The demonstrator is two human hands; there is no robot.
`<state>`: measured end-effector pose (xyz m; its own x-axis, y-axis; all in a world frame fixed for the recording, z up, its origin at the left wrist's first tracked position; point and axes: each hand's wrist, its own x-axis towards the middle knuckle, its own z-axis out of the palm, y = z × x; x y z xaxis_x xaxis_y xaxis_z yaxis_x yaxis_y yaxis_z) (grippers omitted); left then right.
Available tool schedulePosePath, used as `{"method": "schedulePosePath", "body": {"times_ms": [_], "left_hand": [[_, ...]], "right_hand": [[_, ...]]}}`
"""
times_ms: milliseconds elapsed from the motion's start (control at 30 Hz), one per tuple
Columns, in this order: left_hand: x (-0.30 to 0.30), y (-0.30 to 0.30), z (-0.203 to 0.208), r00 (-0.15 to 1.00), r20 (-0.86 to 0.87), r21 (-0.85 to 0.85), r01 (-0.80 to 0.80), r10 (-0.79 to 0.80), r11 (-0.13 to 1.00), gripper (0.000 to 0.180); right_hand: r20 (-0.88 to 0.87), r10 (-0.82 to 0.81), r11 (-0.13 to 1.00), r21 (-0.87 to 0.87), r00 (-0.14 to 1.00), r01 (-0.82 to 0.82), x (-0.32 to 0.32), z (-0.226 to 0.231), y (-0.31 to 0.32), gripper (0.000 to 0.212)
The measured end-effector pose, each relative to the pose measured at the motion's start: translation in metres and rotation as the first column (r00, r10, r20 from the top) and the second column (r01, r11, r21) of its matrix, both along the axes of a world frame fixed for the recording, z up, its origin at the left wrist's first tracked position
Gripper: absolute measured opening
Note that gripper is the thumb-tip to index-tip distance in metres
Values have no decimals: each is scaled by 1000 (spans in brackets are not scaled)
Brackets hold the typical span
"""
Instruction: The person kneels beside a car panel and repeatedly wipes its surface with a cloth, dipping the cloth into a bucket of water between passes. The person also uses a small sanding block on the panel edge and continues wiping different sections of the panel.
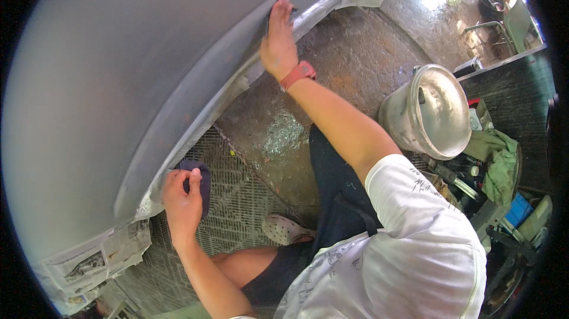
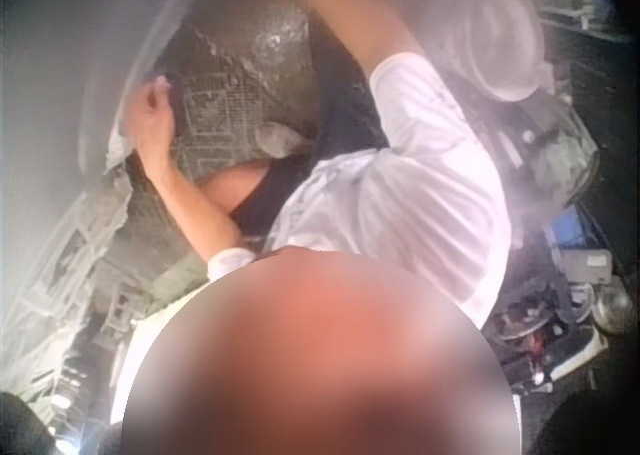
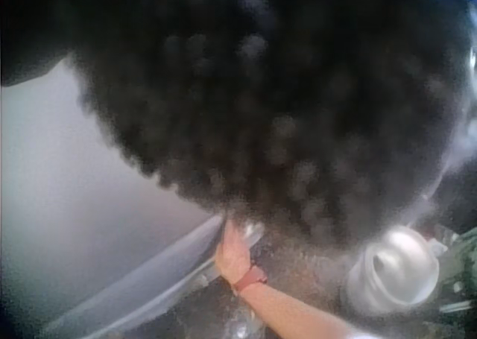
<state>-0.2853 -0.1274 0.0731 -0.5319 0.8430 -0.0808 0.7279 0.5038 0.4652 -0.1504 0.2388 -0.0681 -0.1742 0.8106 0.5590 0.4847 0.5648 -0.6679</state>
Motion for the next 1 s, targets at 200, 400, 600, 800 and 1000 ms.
{"method": "schedulePosePath", "body": {"times_ms": [200,400,600,800,1000], "left_hand": [[6,3,-2,1000,-22,32,10,-9,999,38],[5,4,-1,1000,2,24,-13,13,1000,36],[5,14,-6,1000,-19,26,24,-23,999,34],[5,5,-3,1000,-28,4,-6,6,1000,35],[6,7,-8,998,-46,-3,32,-32,999,37]], "right_hand": [[87,-34,999,-14,996,35,2,-2,-6,89],[119,-149,979,-125,982,164,23,12,33,89],[239,27,992,-130,971,4,-23,2,-64,88],[168,-181,968,-144,969,206,13,13,7,89],[257,-69,982,-153,964,111,9,14,-19,86]]}}
